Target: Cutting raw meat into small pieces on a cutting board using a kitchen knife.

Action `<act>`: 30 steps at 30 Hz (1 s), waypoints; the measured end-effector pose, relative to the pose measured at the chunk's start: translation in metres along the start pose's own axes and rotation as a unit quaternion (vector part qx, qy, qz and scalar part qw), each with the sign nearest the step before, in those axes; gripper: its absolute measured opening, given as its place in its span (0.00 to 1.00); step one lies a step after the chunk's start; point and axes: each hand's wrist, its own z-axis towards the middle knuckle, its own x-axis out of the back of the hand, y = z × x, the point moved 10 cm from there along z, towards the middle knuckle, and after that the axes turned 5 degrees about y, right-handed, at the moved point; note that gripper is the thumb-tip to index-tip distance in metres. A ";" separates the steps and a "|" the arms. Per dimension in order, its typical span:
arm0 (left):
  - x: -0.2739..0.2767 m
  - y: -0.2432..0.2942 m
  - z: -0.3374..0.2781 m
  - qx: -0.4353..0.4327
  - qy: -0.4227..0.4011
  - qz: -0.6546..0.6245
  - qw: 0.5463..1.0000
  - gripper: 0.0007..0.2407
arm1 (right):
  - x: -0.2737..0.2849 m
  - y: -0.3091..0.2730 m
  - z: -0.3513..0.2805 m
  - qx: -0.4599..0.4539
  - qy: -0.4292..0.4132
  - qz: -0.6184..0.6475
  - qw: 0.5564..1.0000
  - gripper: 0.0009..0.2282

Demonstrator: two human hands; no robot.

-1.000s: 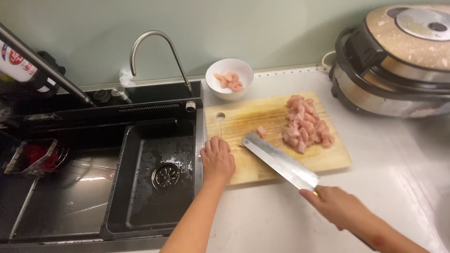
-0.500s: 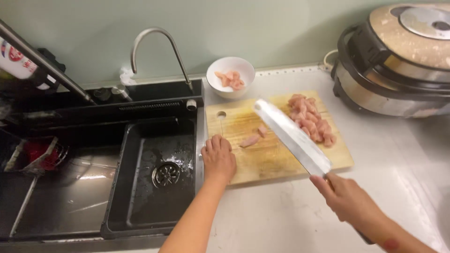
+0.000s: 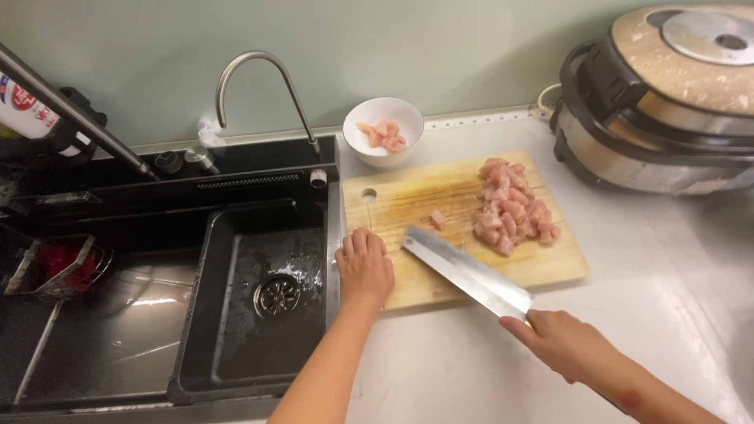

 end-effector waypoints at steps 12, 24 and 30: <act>0.009 -0.002 0.010 0.004 0.017 -0.008 1.000 0.08 | 0.019 0.004 0.013 -0.011 0.019 0.067 0.998 0.29; 0.001 -0.002 -0.001 0.005 -0.019 0.008 1.000 0.07 | 0.010 0.025 0.006 -0.020 0.058 0.085 0.995 0.30; 0.002 0.002 0.000 -0.005 0.000 0.015 1.000 0.08 | -0.008 0.027 0.008 -0.031 -0.012 0.001 0.999 0.28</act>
